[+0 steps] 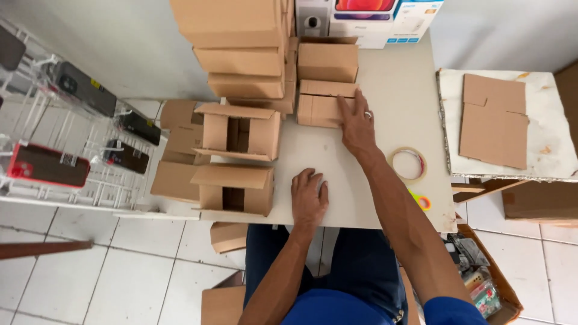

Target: Assembling small cardboard boxes by folding flat templates and securing them with tape.

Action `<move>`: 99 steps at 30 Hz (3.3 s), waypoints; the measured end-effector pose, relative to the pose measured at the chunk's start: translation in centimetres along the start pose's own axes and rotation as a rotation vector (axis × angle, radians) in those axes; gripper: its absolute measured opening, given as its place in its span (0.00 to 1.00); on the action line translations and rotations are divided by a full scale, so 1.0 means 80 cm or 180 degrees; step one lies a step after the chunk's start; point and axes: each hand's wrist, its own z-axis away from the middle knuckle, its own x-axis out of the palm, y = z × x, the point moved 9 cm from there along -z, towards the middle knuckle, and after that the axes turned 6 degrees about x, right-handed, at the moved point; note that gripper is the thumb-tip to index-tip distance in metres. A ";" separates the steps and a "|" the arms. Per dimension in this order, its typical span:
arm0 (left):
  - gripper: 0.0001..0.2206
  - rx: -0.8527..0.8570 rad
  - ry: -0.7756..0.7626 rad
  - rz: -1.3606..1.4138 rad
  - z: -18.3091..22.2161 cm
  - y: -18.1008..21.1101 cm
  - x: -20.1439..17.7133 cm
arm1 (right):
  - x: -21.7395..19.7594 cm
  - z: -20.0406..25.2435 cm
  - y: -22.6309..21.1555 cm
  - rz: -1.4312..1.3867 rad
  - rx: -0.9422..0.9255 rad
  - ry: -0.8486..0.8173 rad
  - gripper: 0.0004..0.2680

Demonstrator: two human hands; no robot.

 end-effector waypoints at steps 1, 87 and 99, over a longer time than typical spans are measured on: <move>0.10 0.0016 0.0066 -0.0039 -0.002 0.000 0.000 | 0.000 -0.007 0.000 0.0053 -0.0045 -0.0005 0.28; 0.10 -0.0129 -0.0009 -0.0118 -0.010 0.015 -0.011 | -0.171 0.148 0.508 -0.0308 0.3278 0.1027 0.26; 0.10 -0.0279 -0.0129 -0.0047 -0.006 0.004 -0.001 | -0.165 0.173 0.561 -0.1362 0.2781 0.1530 0.14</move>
